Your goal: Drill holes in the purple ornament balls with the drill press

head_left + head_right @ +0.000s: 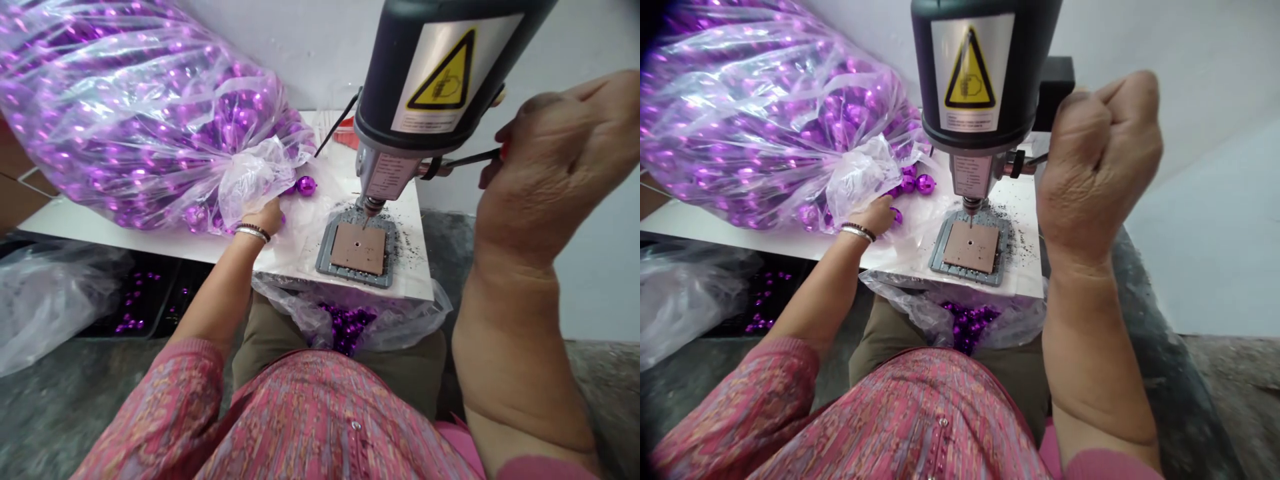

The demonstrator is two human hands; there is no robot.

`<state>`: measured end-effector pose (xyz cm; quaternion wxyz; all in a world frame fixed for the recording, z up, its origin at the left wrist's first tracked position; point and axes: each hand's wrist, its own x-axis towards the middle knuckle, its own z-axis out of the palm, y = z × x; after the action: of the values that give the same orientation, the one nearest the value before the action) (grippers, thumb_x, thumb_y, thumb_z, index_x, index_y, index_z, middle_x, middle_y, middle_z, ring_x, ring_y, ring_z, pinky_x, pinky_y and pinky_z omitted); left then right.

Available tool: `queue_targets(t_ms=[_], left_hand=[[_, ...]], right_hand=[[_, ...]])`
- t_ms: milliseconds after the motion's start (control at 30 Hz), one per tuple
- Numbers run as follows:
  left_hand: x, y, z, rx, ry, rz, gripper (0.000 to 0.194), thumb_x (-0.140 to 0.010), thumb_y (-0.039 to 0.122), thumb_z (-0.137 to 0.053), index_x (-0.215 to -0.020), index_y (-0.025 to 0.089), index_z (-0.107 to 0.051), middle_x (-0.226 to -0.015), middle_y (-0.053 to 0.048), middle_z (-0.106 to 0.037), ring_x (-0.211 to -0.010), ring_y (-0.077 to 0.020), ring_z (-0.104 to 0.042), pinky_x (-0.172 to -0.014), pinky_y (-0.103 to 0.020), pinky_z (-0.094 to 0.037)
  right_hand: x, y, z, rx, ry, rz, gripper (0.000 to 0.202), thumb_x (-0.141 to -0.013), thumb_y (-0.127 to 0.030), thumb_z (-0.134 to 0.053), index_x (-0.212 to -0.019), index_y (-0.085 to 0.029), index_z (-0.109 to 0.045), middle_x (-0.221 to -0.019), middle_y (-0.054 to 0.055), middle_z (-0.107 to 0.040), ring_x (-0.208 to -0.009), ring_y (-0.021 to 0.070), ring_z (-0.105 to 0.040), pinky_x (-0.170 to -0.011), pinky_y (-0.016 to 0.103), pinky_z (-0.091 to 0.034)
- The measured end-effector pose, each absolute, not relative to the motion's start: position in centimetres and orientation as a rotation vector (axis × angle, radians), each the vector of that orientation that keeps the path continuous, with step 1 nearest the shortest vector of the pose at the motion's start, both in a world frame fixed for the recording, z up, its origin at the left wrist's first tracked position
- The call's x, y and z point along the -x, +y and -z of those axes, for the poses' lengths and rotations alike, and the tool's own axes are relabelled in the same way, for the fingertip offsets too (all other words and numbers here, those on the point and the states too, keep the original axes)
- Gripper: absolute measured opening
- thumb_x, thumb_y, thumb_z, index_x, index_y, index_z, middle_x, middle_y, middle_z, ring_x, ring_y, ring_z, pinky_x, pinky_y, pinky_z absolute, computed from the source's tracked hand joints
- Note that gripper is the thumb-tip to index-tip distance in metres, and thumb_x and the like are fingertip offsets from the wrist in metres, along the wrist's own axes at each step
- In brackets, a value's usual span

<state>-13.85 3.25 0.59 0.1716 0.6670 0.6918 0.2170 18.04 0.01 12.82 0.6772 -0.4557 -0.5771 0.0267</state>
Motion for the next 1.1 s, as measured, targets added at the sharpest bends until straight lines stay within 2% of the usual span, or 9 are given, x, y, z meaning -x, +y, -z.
queue_targets(t_ms=[133, 267, 367, 533, 667, 800, 900, 1033, 1100], left_hand=[[15.0, 2.9, 0.4, -1.809, 2.127, -0.491, 0.025, -0.067, 0.025, -0.081, -0.085, 0.018, -0.065, -0.081, -0.006, -0.064, -0.116, -0.0357, -0.054, -0.107, -0.052, -0.038], [13.4, 1.3, 0.4, -1.889, 2.108, -0.442, 0.042, -0.069, 0.023, -0.077, -0.109, 0.016, -0.067, -0.104, -0.013, -0.069, -0.114, -0.0366, -0.06, -0.104, -0.05, -0.043], [11.2, 0.1, -0.2, -1.903, 1.792, -0.678, 0.057, -0.072, 0.033, -0.077, -0.124, 0.015, -0.063, -0.115, -0.012, -0.068, -0.11, -0.0289, -0.064, -0.098, -0.041, -0.049], [7.5, -1.3, -0.3, -1.505, 1.134, -0.875, 0.065, -0.07, 0.042, -0.079, -0.127, 0.016, -0.062, -0.119, -0.009, -0.069, -0.102, -0.0201, -0.065, -0.089, -0.031, -0.054], [5.6, -1.7, 0.8, -1.122, 0.973, -0.862, 0.063, -0.071, 0.046, -0.078, -0.126, 0.021, -0.061, -0.11, -0.008, -0.072, -0.088, -0.0175, -0.069, -0.076, -0.029, -0.056], [4.6, -1.8, 2.0, -0.869, 0.955, -0.842, 0.049, -0.077, 0.056, -0.071, -0.109, 0.02, -0.064, -0.094, -0.008, -0.074, -0.081, -0.0173, -0.071, -0.072, -0.029, -0.057], [4.2, -2.0, 2.4, -0.739, 0.957, -0.85, 0.043, -0.082, 0.056, -0.066, -0.103, 0.019, -0.064, -0.094, -0.009, -0.075, -0.08, -0.0164, -0.071, -0.071, -0.028, -0.057], [3.9, -2.3, 2.3, -0.699, 0.957, -0.865, 0.041, -0.087, 0.054, -0.061, -0.106, 0.018, -0.066, -0.1, -0.01, -0.075, -0.084, -0.0171, -0.072, -0.073, -0.028, -0.058], [3.8, -2.5, 2.3, -0.741, 0.949, -0.866, 0.042, -0.084, 0.049, -0.067, -0.113, 0.019, -0.065, -0.098, -0.008, -0.073, -0.083, -0.0163, -0.071, -0.071, -0.027, -0.056]], right_hand=[[-17.9, -0.4, -12.6, 1.04, -1.286, -0.041, 0.021, -0.094, -0.023, -0.035, -0.074, -0.02, -0.031, -0.066, -0.004, -0.037, -0.058, 0.0032, -0.033, -0.068, 0.025, -0.029], [-17.7, -0.7, -12.4, 1.015, -1.281, -0.036, 0.019, -0.093, -0.021, -0.034, -0.074, -0.02, -0.031, -0.066, -0.003, -0.037, -0.057, 0.0034, -0.033, -0.069, 0.025, -0.03], [-17.6, -0.7, -12.2, 0.974, -1.281, -0.03, 0.018, -0.092, -0.022, -0.035, -0.074, -0.02, -0.031, -0.066, -0.003, -0.038, -0.056, 0.0039, -0.034, -0.068, 0.025, -0.033], [-17.6, -0.6, -12.2, 0.963, -1.274, -0.049, 0.017, -0.09, -0.02, -0.038, -0.075, -0.021, -0.033, -0.063, -0.003, -0.037, -0.054, 0.0042, -0.033, -0.064, 0.024, -0.032], [-17.5, -0.7, -13.1, 1.015, -1.292, -0.057, 0.022, -0.091, -0.014, -0.04, -0.072, -0.019, -0.033, -0.065, -0.003, -0.038, -0.058, 0.0022, -0.035, -0.067, 0.021, -0.034], [-17.3, -0.2, -15.2, 1.192, -1.286, -0.104, 0.033, -0.094, -0.014, -0.046, -0.066, -0.019, -0.028, -0.063, -0.004, -0.036, -0.063, 0.0013, -0.039, -0.069, 0.022, -0.028], [-17.3, 0.8, -16.8, 1.307, -1.287, -0.143, 0.033, -0.096, -0.016, -0.034, -0.065, -0.02, -0.026, -0.064, -0.004, -0.036, -0.065, -0.0008, -0.039, -0.073, 0.023, -0.028], [-17.4, 2.4, -18.1, 1.356, -1.304, -0.171, 0.032, -0.093, -0.018, -0.031, -0.061, -0.018, -0.026, -0.065, -0.004, -0.028, -0.067, -0.0034, -0.031, -0.075, 0.023, -0.026], [-17.6, 3.1, -18.2, 1.365, -1.315, -0.19, 0.034, -0.093, -0.022, -0.031, -0.06, -0.017, -0.023, -0.066, -0.004, -0.022, -0.066, -0.0039, -0.024, -0.074, 0.024, -0.023]])
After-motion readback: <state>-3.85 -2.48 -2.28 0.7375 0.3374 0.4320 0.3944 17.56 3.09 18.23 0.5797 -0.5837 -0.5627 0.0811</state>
